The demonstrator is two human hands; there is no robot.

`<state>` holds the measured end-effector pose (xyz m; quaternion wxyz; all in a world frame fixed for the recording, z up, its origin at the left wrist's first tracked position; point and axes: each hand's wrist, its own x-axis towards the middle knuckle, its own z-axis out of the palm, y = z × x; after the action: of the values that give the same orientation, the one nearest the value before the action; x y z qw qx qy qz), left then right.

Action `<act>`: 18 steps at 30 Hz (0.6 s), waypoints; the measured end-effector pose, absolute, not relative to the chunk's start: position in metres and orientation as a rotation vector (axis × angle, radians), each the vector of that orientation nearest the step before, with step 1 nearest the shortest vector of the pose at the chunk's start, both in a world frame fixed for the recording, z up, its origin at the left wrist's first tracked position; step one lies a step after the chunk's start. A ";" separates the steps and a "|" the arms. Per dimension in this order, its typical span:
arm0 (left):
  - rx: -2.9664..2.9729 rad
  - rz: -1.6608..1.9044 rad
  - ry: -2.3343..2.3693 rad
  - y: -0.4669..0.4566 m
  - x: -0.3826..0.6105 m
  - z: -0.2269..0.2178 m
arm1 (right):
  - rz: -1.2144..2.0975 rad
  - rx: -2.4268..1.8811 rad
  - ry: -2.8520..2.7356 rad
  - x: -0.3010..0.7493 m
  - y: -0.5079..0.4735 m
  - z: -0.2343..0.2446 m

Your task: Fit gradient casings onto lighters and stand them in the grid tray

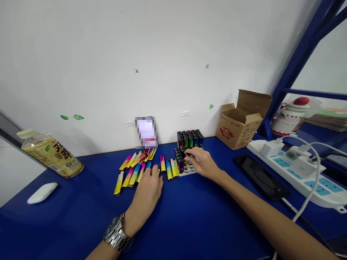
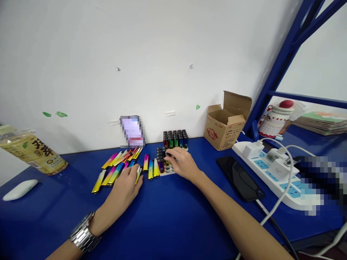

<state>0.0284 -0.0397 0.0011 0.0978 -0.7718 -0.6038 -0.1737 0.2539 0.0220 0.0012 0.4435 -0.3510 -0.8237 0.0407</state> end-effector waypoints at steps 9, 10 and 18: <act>-2.371 -0.954 -1.953 -0.043 0.034 0.012 | 0.220 -1.106 -2.052 0.257 0.018 0.005; -2.397 -1.075 -1.955 -0.044 0.036 0.014 | 0.242 -1.106 -2.061 0.257 0.019 0.005; -2.444 -1.752 -2.191 -0.049 0.043 0.018 | 0.342 -1.144 -2.138 0.258 0.021 0.006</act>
<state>0.0433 -0.0494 0.0179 -0.2855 -0.6295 -0.5644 -0.4514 0.2583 0.0207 0.0060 0.3396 -0.4395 -0.8211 0.1312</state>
